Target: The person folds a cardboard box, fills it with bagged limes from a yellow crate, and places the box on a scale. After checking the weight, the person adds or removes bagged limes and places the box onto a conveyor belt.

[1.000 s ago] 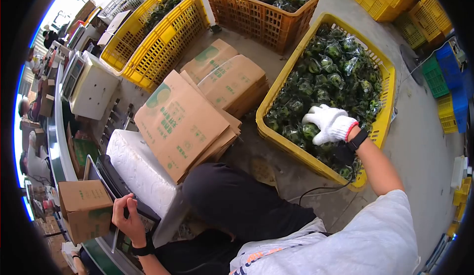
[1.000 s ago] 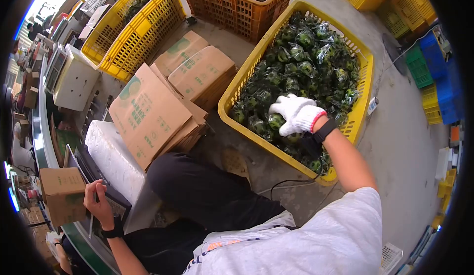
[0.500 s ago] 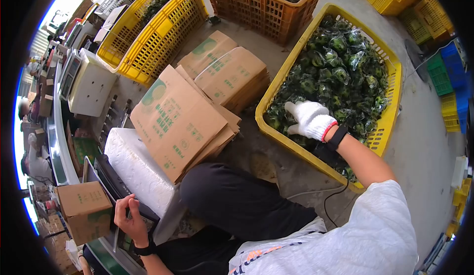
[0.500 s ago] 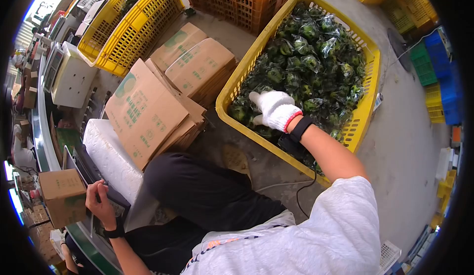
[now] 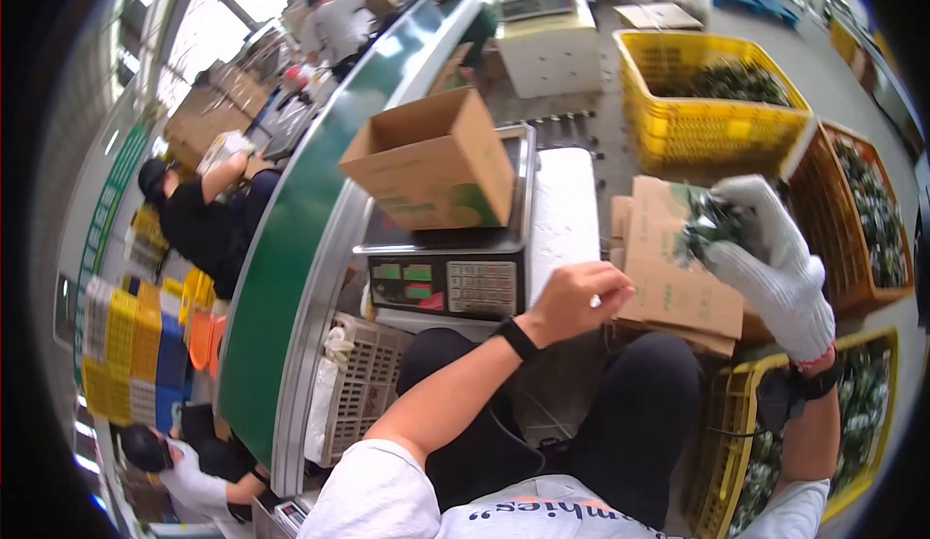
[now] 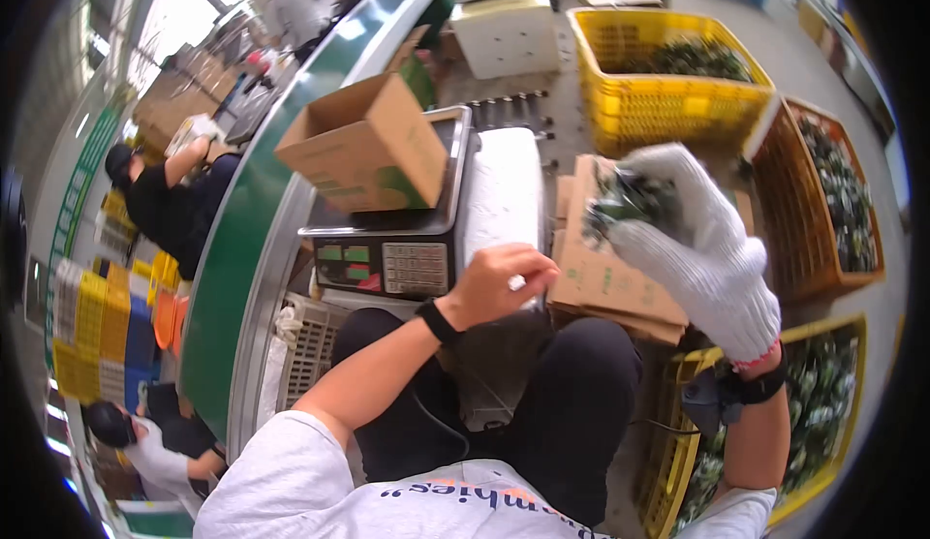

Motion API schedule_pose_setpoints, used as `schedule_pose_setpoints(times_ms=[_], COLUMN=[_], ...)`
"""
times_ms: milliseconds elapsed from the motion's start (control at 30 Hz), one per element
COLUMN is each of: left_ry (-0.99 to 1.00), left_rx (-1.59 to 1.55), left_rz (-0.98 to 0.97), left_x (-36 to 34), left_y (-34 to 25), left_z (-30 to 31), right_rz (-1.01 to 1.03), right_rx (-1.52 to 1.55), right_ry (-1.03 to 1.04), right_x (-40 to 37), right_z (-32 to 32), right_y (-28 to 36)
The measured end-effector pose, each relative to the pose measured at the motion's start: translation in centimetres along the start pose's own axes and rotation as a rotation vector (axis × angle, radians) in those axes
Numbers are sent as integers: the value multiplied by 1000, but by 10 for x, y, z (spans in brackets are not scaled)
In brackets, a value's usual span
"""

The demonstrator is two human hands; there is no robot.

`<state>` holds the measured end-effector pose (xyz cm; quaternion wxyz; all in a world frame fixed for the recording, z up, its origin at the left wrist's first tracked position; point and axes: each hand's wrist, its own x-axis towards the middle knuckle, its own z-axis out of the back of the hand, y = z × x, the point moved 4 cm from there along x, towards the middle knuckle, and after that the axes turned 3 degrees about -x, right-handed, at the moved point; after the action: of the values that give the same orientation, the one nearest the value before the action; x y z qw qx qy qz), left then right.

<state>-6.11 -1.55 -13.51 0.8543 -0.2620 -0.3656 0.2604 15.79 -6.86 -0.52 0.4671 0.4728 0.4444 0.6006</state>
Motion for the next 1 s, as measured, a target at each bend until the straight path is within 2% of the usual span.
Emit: schedule_pose_setpoints(times_ms=[67,100,133,200,267,300,333,400,533,567,600,667,733,767,800,833,867,933,967,1000], left_ry=[-37,-40,-53,-76,-127,-143,-159,-200,-257,-275,-292,-399,-482,-554,-626,-720,-791,-869,-790,-783], left_rx=[-41,-21,-13,-31,-79,-76,-71,-144,-155,-148,-146,-272,-439,-272,-369,-439,-367,-180,-15,-11], left_rz=[-70,-76,-87,-72,-105,-124,-147,-224,-286,-321,-321,-287,-160,-118,-18,91,65,263,455,447], left_x=[-5,-9,-11,-10,-10,-11,-11,-13,-20,-22,-22,-24,-39,-51,-66,-77,-88,-110,-118,-116], left_y=[1,4,7,5,1,-5,-10,-25,-52,-59,-65,-72,-70,-65,-45,-34,-18,29,52,72], left_z=[-1,-1,-1,7,14,18,22,29,57,65,77,121,179,213,240,270,304,360,377,380], right_rz=[313,541,516,623,630,538,548,568,483,490,418,351,246,200,195,259,324,343,416,491], right_rx=[-137,-144,-181,-405,-501,-388,-459,-402,-298,-307,-245,-186,-146,-200,-200,-222,-243,-307,-378,-451], right_ry=[116,99,91,108,163,223,197,168,-10,10,-32,-75,-115,-109,-114,-83,-53,-57,-90,-122], right_x=[71,108,138,177,198,198,203,196,168,165,165,162,157,154,154,157,159,159,160,160], right_z=[-54,-81,-106,-148,-174,-179,-179,-171,-145,-139,-129,-126,-124,-123,-124,-130,-134,-150,-162,-173], right_y=[35,42,50,66,68,67,64,59,43,36,24,8,-6,-10,-15,-20,-21,-19,-18,-16])
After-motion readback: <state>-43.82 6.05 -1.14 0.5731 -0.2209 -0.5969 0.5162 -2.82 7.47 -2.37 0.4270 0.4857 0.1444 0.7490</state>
